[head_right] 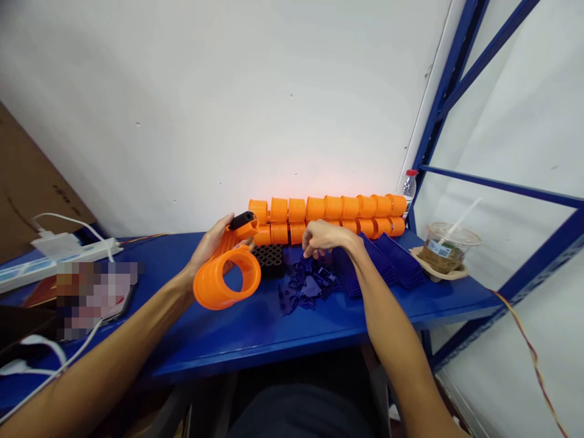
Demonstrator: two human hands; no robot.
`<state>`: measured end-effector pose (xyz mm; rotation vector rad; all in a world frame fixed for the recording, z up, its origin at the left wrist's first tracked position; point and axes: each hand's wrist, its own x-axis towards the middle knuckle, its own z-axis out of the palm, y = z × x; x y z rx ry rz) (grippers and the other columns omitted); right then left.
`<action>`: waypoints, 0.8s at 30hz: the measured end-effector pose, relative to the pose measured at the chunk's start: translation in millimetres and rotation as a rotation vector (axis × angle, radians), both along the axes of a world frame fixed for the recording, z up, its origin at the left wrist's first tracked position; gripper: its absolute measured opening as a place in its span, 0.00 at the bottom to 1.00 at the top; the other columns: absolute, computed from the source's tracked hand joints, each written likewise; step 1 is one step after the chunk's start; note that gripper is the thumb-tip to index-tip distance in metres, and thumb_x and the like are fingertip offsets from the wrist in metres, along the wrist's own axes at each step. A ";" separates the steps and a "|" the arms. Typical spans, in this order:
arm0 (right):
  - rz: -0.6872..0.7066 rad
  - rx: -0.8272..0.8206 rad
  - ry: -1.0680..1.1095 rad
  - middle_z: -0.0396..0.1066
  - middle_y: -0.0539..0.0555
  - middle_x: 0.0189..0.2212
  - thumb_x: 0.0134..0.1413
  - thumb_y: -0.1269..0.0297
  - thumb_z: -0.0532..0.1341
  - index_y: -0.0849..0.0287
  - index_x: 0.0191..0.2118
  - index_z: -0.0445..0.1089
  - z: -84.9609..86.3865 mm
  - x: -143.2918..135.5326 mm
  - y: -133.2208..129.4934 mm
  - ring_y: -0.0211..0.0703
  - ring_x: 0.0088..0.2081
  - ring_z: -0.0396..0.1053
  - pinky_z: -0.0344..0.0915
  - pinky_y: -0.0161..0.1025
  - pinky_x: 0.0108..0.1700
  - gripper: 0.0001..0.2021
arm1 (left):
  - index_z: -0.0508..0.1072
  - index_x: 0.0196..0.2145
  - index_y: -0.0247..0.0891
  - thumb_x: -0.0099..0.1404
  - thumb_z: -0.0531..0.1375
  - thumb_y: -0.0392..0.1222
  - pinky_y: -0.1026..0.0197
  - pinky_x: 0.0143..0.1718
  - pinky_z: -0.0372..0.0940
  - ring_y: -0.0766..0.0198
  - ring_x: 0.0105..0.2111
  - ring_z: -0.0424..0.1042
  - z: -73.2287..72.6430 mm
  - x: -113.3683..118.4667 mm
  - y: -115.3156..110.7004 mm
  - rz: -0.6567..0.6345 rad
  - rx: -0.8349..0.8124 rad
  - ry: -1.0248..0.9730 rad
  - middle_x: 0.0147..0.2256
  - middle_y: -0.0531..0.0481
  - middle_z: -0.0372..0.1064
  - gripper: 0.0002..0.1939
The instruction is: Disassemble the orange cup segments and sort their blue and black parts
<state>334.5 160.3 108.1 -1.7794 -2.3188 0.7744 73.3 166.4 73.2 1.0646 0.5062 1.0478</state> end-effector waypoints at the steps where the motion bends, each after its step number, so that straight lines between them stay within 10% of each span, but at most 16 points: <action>1: -0.021 0.093 0.024 0.75 0.50 0.24 0.51 0.71 0.68 0.62 0.34 0.78 0.1 -1.8 0.1 0.38 0.26 0.70 0.60 0.34 0.29 0.03 | 0.67 0.30 0.39 0.71 0.58 0.57 0.67 0.20 0.62 0.69 0.17 0.59 -2.8 -0.4 -0.4 0.006 -0.003 0.009 0.18 0.55 0.57 0.19; 8: -0.128 0.903 0.427 0.77 0.53 0.33 0.63 0.70 0.59 0.60 0.38 0.75 -8.2 -55.3 -16.0 0.40 0.35 0.71 0.63 0.35 0.38 0.07 | 0.67 0.31 0.40 0.73 0.55 0.57 0.67 0.20 0.61 0.67 0.16 0.59 -10.3 5.7 -6.5 0.032 -0.050 0.018 0.15 0.56 0.54 0.19; 14: 0.098 1.057 0.586 0.72 0.50 0.33 0.62 0.64 0.65 0.56 0.35 0.71 -34.7 -88.8 -18.3 0.37 0.27 0.64 0.63 0.37 0.33 0.05 | 0.68 0.30 0.38 0.75 0.53 0.57 0.66 0.18 0.57 0.67 0.14 0.59 -14.2 9.5 -6.8 0.074 0.048 0.070 0.14 0.55 0.57 0.22; 24: -0.140 1.123 0.863 0.74 0.51 0.36 0.58 0.63 0.66 0.54 0.33 0.68 -21.6 -83.1 -20.6 0.43 0.41 0.72 0.67 0.39 0.37 0.06 | 0.72 0.32 0.38 0.71 0.59 0.62 0.65 0.19 0.59 0.66 0.15 0.62 -0.9 -8.1 16.8 0.288 0.061 -0.081 0.15 0.56 0.59 0.22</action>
